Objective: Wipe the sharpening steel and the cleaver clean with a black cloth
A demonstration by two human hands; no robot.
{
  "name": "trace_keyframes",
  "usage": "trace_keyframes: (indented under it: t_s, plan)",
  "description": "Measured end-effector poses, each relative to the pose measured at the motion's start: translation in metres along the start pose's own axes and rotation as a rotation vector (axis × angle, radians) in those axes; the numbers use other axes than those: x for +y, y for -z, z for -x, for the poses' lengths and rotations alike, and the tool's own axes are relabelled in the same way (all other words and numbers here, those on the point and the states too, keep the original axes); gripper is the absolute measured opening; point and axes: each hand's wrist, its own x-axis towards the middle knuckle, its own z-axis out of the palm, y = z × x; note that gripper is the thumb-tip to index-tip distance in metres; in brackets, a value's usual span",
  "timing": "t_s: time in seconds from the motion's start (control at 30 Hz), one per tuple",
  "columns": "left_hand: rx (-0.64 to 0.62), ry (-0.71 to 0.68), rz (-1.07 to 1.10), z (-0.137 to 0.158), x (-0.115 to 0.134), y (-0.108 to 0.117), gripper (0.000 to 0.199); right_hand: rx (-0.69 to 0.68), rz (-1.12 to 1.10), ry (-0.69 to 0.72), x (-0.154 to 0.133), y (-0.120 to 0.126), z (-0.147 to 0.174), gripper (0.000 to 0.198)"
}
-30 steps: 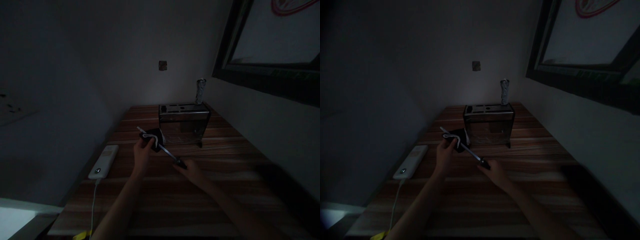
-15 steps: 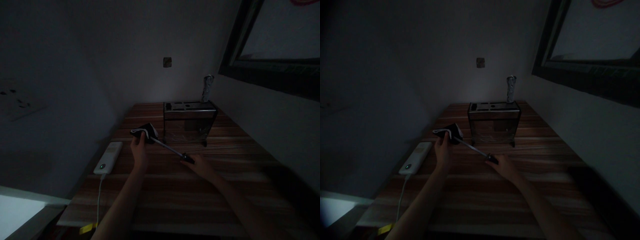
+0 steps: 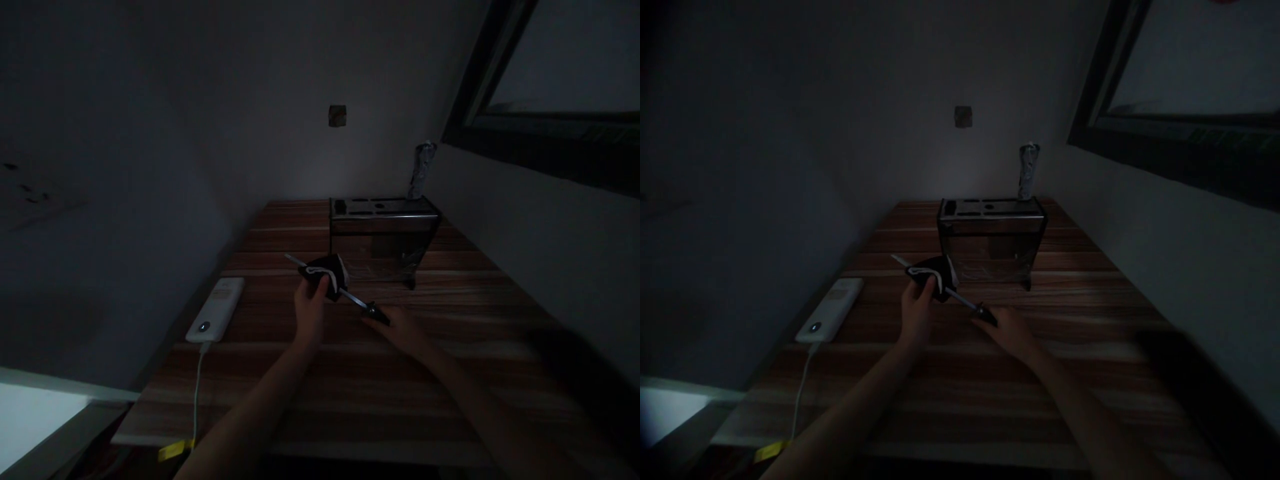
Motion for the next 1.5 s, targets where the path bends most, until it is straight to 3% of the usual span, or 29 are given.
trace_keyframes:
  t_s: [0.63, 1.33, 1.5]
  plan:
    - [-0.315, 0.144, -0.23, 0.031, -0.019, -0.016, 0.027, -0.001, -0.06, -0.014, 0.009, -0.004, -0.002, 0.019]
    - [-0.364, 0.093, -0.189, 0.015, -0.014, -0.011, 0.023, 0.009, -0.083, -0.01, 0.004, 0.001, -0.002, 0.024]
    - [-0.284, 0.077, -0.159, 0.006, -0.005, -0.007, 0.022, -0.004, -0.074, -0.002, 0.004, 0.001, -0.002, 0.031]
